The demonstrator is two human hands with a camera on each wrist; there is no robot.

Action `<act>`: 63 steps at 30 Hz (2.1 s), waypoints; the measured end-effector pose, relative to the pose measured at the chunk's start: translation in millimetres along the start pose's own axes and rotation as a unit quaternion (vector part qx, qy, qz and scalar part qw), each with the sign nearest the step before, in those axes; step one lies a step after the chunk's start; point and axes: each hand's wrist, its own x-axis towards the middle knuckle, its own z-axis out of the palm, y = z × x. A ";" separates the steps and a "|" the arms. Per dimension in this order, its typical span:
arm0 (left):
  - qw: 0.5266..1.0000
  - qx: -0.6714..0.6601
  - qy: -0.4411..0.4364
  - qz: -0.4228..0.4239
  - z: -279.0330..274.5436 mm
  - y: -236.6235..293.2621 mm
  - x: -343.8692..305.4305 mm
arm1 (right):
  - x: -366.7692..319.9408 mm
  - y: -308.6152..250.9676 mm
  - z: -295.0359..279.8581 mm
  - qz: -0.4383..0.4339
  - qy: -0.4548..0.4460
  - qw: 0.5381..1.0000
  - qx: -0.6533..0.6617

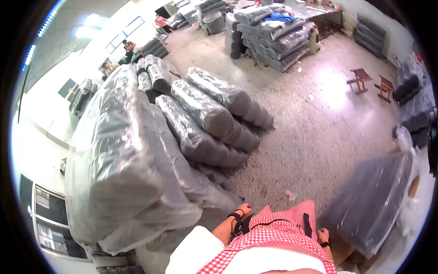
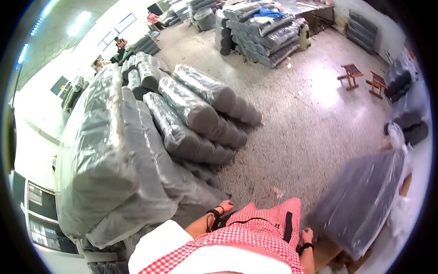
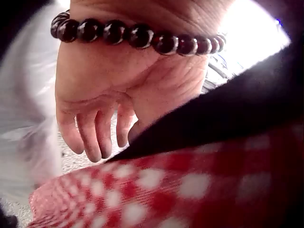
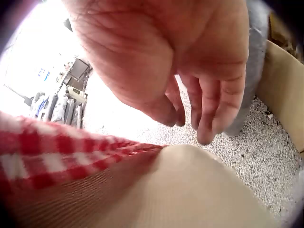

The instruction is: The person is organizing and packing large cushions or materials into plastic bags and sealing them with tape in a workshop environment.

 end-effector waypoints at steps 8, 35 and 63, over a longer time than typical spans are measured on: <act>0.998 0.037 -0.048 0.024 -57.2 214.5 145.1 | 279.1 -102.4 -49.2 -0.021 -0.050 0.985 -0.165; 0.968 -0.191 0.078 -0.140 -436.7 370.5 658.9 | 851.3 -882.2 9.7 -0.253 -0.198 0.899 -0.297; 0.934 -0.216 0.149 -0.242 -1021.6 179.0 1065.6 | 1074.2 -1776.3 675.3 -0.460 -0.367 0.754 -0.291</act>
